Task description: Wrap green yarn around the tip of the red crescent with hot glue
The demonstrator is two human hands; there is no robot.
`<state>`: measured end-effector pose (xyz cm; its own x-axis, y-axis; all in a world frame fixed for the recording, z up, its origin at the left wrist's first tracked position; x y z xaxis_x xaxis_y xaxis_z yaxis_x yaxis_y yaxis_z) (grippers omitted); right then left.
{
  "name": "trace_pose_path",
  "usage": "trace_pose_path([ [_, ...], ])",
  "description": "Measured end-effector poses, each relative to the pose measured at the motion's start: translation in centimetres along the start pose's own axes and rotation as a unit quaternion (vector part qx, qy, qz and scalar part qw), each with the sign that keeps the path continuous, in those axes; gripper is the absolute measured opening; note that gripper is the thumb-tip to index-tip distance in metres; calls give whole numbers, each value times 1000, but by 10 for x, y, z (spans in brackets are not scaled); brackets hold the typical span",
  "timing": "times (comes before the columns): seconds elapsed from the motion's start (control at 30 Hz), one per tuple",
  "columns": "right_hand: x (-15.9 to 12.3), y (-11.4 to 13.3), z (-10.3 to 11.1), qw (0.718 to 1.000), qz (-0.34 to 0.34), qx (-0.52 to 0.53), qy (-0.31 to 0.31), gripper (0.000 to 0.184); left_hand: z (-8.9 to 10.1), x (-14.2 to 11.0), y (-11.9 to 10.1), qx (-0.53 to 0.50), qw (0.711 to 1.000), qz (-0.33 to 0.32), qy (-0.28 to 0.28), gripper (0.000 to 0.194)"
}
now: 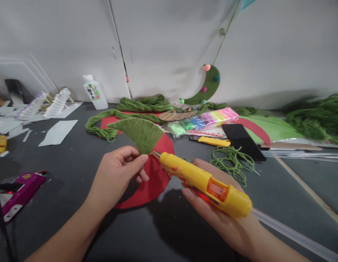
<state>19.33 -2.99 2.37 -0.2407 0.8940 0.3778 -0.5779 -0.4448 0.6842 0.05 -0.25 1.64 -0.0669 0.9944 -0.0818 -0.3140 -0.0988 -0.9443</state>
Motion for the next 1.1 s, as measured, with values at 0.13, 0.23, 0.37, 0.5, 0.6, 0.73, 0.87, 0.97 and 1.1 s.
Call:
trace_pose_path([
  [0.13, -1, -2, 3, 1000, -4, -20, -7, 16, 2, 2, 0, 12, 999, -13, -31, 17],
  [0.23, 2, -1, 2, 999, -11, -15, 31, 15, 1, 1, -2, 12, 1000, -18, -16, 17],
  [0.37, 4, 2, 1, 998, -13, -29, 46, 18, -2, -2, -3, 14, 1000, -12, 6, 18],
  [0.5, 5, 6, 1, 998, 4, -36, 50, 21, -3, -3, -3, 4, 1000, -6, 11, 18],
  [0.6, 4, 6, 0, 998, 18, -43, 49, 24, -3, -3, -4, 6, 1000, -5, 13, 18],
  [0.73, 3, 3, -1, 998, 21, -34, 55, 26, -4, -5, -5, 14, 1000, -10, 11, 18],
  [0.87, 3, 3, -2, 998, 14, -40, 55, 23, -4, -6, -6, 19, 1000, -17, 7, 18],
  [0.97, 3, 4, -2, 996, -1, -65, 61, 22, -4, -6, -6, 18, 1000, -13, 6, 18],
  [1.1, 2, 2, -3, 996, 3, -71, 53, 22, -4, -5, -4, 9, 1000, -9, 9, 19],
])
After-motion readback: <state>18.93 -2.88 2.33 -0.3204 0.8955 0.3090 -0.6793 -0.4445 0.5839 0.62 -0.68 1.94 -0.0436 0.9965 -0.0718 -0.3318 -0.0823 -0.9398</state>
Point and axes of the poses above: each hand's wrist, its own x-axis towards the middle knuckle, its own z-axis out of the back of the hand, y = z × x, the point moved 1 cm from there along x, towards the middle knuckle
